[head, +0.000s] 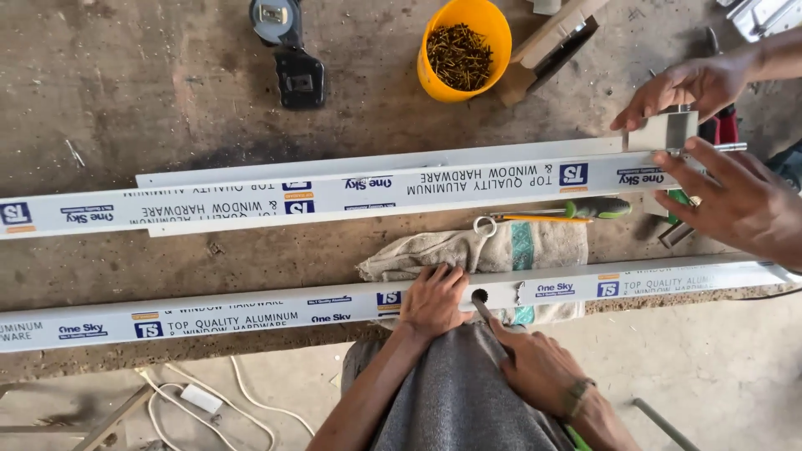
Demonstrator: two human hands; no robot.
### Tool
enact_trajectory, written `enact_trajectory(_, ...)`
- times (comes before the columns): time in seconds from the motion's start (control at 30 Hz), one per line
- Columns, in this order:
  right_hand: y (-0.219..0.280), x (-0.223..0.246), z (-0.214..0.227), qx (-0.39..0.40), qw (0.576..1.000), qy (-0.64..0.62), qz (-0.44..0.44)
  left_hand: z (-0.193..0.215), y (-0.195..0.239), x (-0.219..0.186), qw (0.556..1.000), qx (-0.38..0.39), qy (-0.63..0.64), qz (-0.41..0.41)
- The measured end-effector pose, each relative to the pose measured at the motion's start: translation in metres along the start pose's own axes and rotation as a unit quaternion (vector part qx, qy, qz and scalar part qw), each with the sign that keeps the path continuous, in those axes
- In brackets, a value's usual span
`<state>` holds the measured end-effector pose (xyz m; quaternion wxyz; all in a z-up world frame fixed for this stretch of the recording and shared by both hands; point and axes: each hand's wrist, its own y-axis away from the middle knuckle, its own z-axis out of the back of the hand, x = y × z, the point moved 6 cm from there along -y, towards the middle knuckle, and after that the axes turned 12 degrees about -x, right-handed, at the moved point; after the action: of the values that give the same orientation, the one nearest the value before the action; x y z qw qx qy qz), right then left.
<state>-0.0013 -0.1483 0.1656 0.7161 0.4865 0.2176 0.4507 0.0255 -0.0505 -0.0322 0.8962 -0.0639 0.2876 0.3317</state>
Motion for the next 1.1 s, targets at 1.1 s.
enact_trajectory(1.1,-0.062,-0.024,-0.076,0.174,0.323,-0.925,-0.101,0.005,-0.001,0.001,0.997,0.078,0.007,0.015)
